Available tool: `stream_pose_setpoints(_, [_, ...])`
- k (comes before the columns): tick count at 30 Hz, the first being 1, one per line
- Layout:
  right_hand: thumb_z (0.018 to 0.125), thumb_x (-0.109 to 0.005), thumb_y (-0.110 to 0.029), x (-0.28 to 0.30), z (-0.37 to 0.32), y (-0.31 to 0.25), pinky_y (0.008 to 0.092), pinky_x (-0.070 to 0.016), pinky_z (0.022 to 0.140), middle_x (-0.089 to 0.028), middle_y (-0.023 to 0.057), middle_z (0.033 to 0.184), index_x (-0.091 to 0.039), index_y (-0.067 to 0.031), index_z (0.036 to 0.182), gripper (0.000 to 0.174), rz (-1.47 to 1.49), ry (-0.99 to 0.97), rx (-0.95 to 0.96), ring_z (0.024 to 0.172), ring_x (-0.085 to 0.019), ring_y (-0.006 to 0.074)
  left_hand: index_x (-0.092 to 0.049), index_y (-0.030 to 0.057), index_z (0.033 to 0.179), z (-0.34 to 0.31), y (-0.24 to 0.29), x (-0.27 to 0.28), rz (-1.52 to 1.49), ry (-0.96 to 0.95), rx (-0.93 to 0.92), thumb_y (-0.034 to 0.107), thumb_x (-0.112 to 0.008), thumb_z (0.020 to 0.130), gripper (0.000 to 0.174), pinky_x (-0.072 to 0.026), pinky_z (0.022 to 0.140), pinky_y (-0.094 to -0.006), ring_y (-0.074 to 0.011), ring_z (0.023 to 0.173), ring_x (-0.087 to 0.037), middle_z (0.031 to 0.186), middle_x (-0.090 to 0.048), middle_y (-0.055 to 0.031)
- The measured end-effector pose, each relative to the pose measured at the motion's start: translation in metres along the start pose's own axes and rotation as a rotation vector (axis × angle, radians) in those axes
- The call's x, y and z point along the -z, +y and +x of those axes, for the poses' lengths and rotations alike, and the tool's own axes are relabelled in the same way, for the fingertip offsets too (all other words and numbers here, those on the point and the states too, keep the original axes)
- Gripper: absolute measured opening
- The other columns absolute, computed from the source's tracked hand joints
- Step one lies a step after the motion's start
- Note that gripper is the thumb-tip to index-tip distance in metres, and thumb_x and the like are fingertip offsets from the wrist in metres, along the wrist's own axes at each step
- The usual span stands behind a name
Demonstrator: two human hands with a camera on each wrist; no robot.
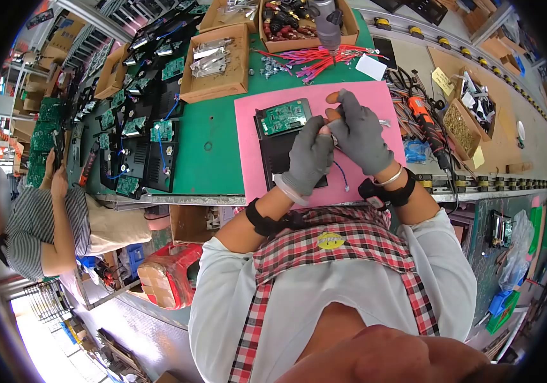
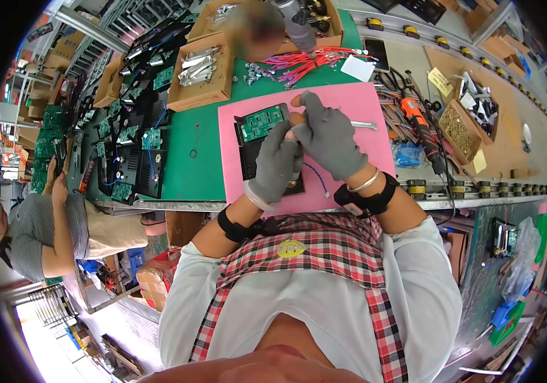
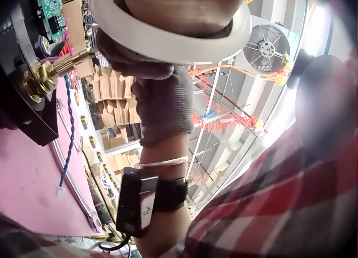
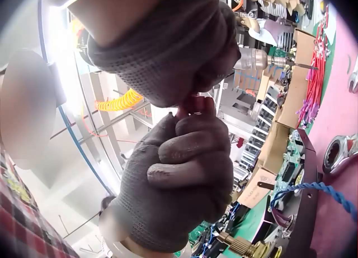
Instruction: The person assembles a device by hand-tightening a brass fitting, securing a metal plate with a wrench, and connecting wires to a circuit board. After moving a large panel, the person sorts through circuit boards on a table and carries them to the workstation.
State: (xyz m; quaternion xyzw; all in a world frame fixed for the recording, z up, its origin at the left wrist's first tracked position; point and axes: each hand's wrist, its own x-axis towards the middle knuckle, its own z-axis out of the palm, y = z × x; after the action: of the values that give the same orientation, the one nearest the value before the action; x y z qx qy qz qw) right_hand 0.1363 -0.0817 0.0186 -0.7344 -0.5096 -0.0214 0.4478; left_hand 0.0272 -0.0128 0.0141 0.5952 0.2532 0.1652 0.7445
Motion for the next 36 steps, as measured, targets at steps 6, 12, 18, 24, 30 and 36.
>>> stream_pose_setpoints(6, [0.077, -0.056, -0.012, 0.004, -0.001, 0.011, 0.0398, -0.0424, 0.054, -0.055, 0.0119, 0.065, -0.046, -0.011, 0.107, 0.031, -0.109, -0.015, 0.134, 0.056, -0.054, 0.0312, -0.046, 0.0077, 0.085, 0.013, 0.0, 0.014, -0.436, -0.27, 0.302, 0.023, -0.04, 0.091, 0.017, -0.0259, 0.036, -0.0206, -0.0068, 0.044, -0.033, 0.061, -0.038, 0.0017])
stream_pose_setpoints(12, [0.077, -0.054, -0.006, 0.003, -0.004, 0.024, 0.0371, -0.0444, 0.057, -0.056, 0.0116, 0.077, -0.047, -0.0095, 0.109, 0.032, -0.052, -0.002, 0.297, 0.062, -0.055, 0.0296, -0.042, 0.0091, 0.079, 0.025, -0.006, 0.022, -0.756, -0.347, 0.591, 0.028, -0.04, 0.093, 0.023, -0.0265, 0.036, -0.0207, -0.0068, 0.043, -0.034, 0.06, -0.04, 0.0003])
stream_pose_setpoints(18, [0.08, -0.054, -0.011, -0.001, 0.001, 0.036, 0.0279, -0.0453, 0.057, -0.056, 0.0087, 0.072, -0.047, -0.0028, 0.106, 0.028, 0.777, -0.14, -0.377, 0.063, -0.059, 0.0157, -0.042, 0.0097, 0.082, 0.035, 0.001, 0.015, -0.178, -0.283, 0.316, 0.027, -0.037, 0.093, 0.022, -0.0259, 0.037, -0.0189, -0.0051, 0.043, -0.03, 0.061, -0.034, 0.0032])
stream_pose_setpoints(24, [0.084, -0.052, -0.016, -0.018, -0.001, 0.054, 0.0254, -0.0452, 0.055, -0.054, 0.0048, 0.075, -0.047, -0.0017, 0.108, 0.028, 0.666, -0.086, -0.441, 0.059, -0.055, 0.0117, -0.044, 0.0082, 0.085, 0.051, -0.003, 0.011, -0.192, -0.262, 0.377, 0.023, -0.038, 0.092, 0.018, -0.025, 0.038, -0.018, -0.0045, 0.045, -0.033, 0.062, -0.037, 0.0039])
stream_pose_setpoints(30, [0.084, -0.053, -0.018, -0.017, -0.027, 0.085, 0.0236, -0.0447, 0.048, -0.051, 0.0031, 0.073, -0.049, -0.0032, 0.108, 0.029, 0.866, -0.027, -0.702, 0.055, -0.051, 0.0097, -0.046, 0.0075, 0.088, 0.065, -0.01, 0.02, -0.301, -0.173, 0.502, 0.026, -0.041, 0.092, 0.019, -0.0254, 0.038, -0.0175, -0.0046, 0.046, -0.033, 0.06, -0.037, 0.0044])
stream_pose_setpoints(36, [0.085, -0.053, -0.018, -0.019, -0.011, 0.072, 0.0229, -0.0419, 0.045, -0.049, 0.0024, 0.065, -0.046, -0.0006, 0.112, 0.033, 0.727, -0.175, -0.687, 0.05, -0.049, 0.0089, -0.048, 0.0069, 0.088, 0.072, -0.022, 0.014, -0.286, -0.093, 0.573, 0.025, -0.041, 0.092, 0.02, -0.0245, 0.035, -0.0176, -0.0051, 0.045, -0.033, 0.058, -0.038, 0.0037])
